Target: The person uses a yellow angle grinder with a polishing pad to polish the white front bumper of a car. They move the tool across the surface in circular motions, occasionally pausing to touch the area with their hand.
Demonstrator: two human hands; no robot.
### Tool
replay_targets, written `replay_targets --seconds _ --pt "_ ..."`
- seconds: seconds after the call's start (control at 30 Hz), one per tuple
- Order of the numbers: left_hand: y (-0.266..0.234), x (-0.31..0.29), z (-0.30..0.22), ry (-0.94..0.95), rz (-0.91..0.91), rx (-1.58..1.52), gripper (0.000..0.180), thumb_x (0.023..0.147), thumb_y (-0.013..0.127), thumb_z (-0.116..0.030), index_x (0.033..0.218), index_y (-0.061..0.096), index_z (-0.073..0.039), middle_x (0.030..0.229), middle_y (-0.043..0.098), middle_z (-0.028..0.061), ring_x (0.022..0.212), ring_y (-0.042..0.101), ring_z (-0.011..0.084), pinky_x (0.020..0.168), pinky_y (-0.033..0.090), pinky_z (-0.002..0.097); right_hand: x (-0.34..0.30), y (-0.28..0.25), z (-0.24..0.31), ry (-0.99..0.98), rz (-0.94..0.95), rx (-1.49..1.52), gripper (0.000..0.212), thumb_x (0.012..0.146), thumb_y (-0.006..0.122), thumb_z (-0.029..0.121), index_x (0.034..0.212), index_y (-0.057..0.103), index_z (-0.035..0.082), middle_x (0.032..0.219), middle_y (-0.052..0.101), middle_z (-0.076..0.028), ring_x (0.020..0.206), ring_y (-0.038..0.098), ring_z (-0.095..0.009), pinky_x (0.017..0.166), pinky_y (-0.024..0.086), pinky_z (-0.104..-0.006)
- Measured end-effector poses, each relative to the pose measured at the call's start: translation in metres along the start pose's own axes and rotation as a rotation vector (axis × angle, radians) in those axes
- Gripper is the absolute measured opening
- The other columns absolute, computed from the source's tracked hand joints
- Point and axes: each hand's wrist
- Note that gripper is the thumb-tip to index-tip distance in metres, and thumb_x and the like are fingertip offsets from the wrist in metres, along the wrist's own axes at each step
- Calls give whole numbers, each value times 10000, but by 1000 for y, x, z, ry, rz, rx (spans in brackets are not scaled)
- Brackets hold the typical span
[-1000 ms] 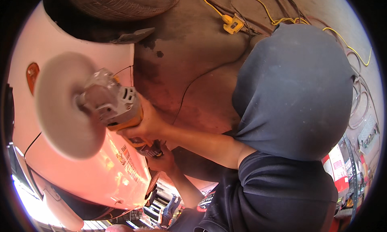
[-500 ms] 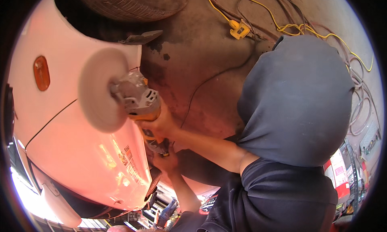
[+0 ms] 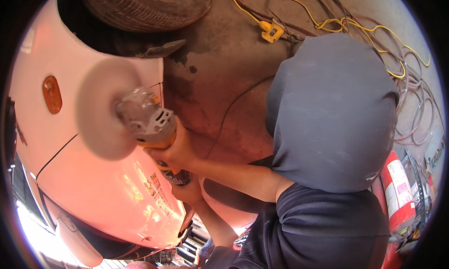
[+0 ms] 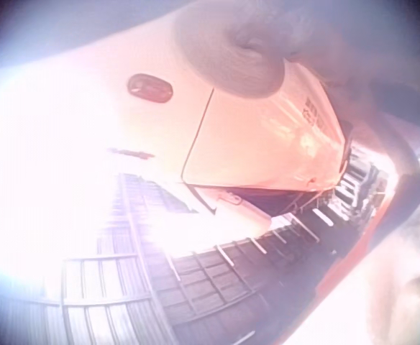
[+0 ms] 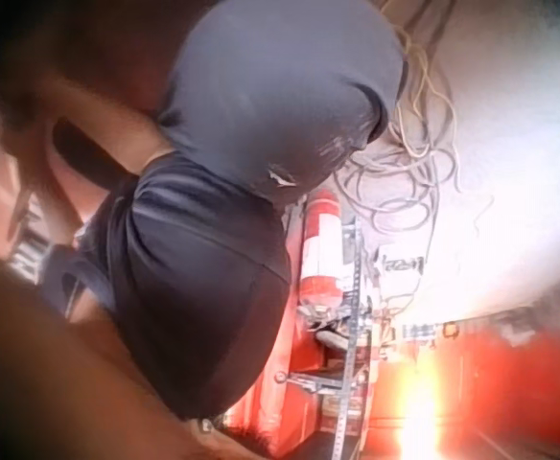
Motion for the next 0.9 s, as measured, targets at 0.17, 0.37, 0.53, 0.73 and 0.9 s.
replay_targets --seconds 0.17,0.37,0.53,0.73,0.9 --pt "18 -14 -13 -114 54 -147 620 636 965 -347 1096 724 -8 939 775 127 831 755 282 733 568 407 13 -30 -25 9 -47 10 764 705 892 77 1341 472 39 1238 633 -81 1138 621 -176 990 519 -351" --pt "21 2 9 -72 53 -89 578 636 980 -238 1059 718 55 924 770 90 793 714 161 715 560 348 11 -7 -5 -49 -11 -83 807 654 951 180 1291 474 46 1217 643 -98 1117 639 -193 983 519 -362" --pt "0 26 2 -70 -72 -391 498 638 983 -188 965 715 75 920 752 89 825 681 131 735 551 328 9 32 28 -149 90 -82 846 661 925 100 1363 456 54 1248 633 -75 1152 624 -182 1013 500 -358" --pt "5 30 9 -78 28 -354 495 645 964 -217 984 718 47 877 754 126 818 715 188 724 558 347 12 21 3 -144 6 -123 844 669 915 96 1375 456 51 1254 635 -82 1145 628 -182 998 514 -352" --pt "32 1 25 -24 134 -136 541 667 943 -327 1037 736 10 892 772 157 848 760 283 763 575 410 16 -33 -48 101 -125 -54 859 664 947 153 1353 446 41 1255 623 -100 1138 635 -204 1004 512 -374"
Point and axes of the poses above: each hand's wrist, its own x-axis towards the middle knuckle, its own y-axis out of the palm, z = x × y
